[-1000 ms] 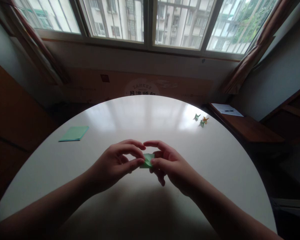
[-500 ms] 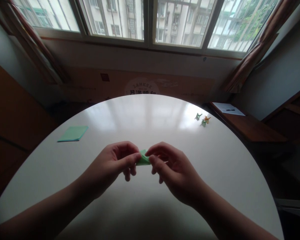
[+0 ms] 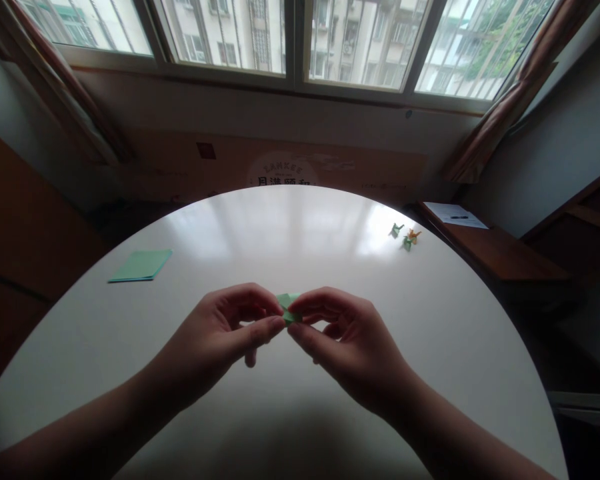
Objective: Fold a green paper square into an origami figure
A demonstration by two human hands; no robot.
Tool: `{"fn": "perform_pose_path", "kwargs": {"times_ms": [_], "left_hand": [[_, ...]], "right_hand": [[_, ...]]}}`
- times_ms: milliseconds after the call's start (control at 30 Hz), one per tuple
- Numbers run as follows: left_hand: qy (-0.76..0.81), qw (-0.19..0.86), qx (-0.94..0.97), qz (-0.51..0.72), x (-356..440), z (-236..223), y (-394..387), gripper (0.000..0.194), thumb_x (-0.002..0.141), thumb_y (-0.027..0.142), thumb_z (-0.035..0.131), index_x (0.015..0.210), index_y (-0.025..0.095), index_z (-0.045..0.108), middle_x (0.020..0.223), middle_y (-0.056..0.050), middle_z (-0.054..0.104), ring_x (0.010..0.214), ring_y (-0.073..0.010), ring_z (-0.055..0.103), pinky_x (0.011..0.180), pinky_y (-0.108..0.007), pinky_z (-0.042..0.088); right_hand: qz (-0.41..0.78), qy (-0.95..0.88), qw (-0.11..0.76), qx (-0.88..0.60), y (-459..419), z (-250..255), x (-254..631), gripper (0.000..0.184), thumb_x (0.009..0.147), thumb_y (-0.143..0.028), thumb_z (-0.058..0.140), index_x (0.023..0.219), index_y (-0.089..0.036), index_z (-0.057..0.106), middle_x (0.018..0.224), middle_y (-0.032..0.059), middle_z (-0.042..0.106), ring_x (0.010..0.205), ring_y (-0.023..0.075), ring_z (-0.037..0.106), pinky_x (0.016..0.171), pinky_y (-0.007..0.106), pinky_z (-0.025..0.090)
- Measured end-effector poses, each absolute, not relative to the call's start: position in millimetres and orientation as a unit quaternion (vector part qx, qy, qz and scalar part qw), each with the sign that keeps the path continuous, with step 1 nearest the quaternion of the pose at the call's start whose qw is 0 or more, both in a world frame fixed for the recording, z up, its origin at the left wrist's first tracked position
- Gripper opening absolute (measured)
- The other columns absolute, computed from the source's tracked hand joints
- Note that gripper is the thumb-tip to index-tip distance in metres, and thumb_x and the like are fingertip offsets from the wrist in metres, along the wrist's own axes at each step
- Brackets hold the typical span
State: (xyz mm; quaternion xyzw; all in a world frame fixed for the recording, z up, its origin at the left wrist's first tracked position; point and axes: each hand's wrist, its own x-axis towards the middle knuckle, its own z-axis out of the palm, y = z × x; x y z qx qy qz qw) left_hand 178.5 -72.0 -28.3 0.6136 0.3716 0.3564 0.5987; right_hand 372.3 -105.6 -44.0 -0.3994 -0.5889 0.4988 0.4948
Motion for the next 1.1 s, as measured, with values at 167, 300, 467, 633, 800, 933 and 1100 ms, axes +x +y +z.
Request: {"fn": "perform_pose_path", "kwargs": {"times_ms": [167, 300, 467, 633, 800, 933, 1100], "left_hand": [[0.369, 0.59, 0.613, 0.374, 180.0, -27.4, -73.2, 0.008, 0.08, 0.024, 0.076, 0.082, 0.018, 0.072, 0.08, -0.002, 0.066, 0.068, -0.0134, 0.056, 0.046, -0.017, 0.048], [0.373, 0.591, 0.608, 0.377, 180.9, -26.3, -75.4, 0.005, 0.08, 0.021, 0.075, 0.082, 0.018, 0.072, 0.072, 0.001, 0.063, 0.064, -0.0123, 0.055, 0.045, -0.016, 0.048], [0.383, 0.571, 0.616, 0.385, 182.8, -28.5, -76.6, 0.005, 0.083, 0.02, 0.073, 0.087, 0.018, 0.071, 0.075, 0.001, 0.064, 0.063, -0.0119, 0.055, 0.045, -0.017, 0.049], [0.385, 0.555, 0.623, 0.395, 183.8, -29.2, -78.2, 0.004, 0.084, 0.02, 0.071, 0.087, 0.018, 0.07, 0.086, -0.001, 0.065, 0.072, -0.0142, 0.059, 0.045, -0.017, 0.05], [0.384, 0.542, 0.629, 0.403, 183.7, -28.0, -80.4, 0.005, 0.086, 0.023, 0.07, 0.086, 0.017, 0.071, 0.092, -0.003, 0.064, 0.074, -0.0152, 0.061, 0.044, -0.018, 0.051], [0.383, 0.542, 0.626, 0.409, 183.6, -28.1, -79.3, 0.005, 0.086, 0.023, 0.07, 0.089, 0.018, 0.071, 0.09, -0.002, 0.066, 0.075, -0.0153, 0.062, 0.045, -0.018, 0.051], [0.383, 0.587, 0.579, 0.416, 183.2, -31.1, -75.6, 0.008, 0.085, 0.022, 0.071, 0.093, 0.019, 0.069, 0.08, -0.001, 0.068, 0.071, -0.014, 0.061, 0.046, -0.016, 0.049]], "right_hand": [[0.457, -0.616, 0.498, -0.404, -108.6, -43.4, 373.0, 0.023, 0.083, -0.014, 0.078, 0.1, -0.029, 0.075, 0.092, 0.0011, 0.074, 0.078, 0.0151, 0.069, 0.056, 0.019, 0.055], [0.459, -0.612, 0.506, -0.398, -109.1, -42.3, 372.0, 0.024, 0.081, -0.011, 0.078, 0.098, -0.028, 0.074, 0.092, 0.0009, 0.075, 0.079, 0.0156, 0.07, 0.056, 0.02, 0.055], [0.475, -0.597, 0.516, -0.39, -108.8, -41.4, 368.6, 0.021, 0.082, -0.011, 0.077, 0.097, -0.025, 0.073, 0.093, 0.0018, 0.076, 0.083, 0.0174, 0.072, 0.056, 0.02, 0.056], [0.482, -0.587, 0.522, -0.389, -110.2, -41.5, 367.6, 0.018, 0.082, -0.013, 0.078, 0.096, -0.024, 0.073, 0.093, 0.0036, 0.076, 0.083, 0.019, 0.073, 0.056, 0.022, 0.057], [0.502, -0.573, 0.521, -0.385, -109.3, -43.5, 368.3, 0.016, 0.083, -0.014, 0.078, 0.096, -0.023, 0.072, 0.094, 0.0055, 0.076, 0.084, 0.0215, 0.073, 0.05, 0.022, 0.056], [0.508, -0.568, 0.524, -0.38, -108.7, -43.4, 367.8, 0.021, 0.082, -0.012, 0.078, 0.097, -0.024, 0.071, 0.095, 0.0045, 0.076, 0.087, 0.0213, 0.073, 0.05, 0.021, 0.057], [0.513, -0.558, 0.527, -0.384, -108.8, -43.8, 367.0, 0.021, 0.082, -0.015, 0.079, 0.099, -0.025, 0.071, 0.093, 0.0043, 0.075, 0.091, 0.0235, 0.074, 0.051, 0.021, 0.058]]}}
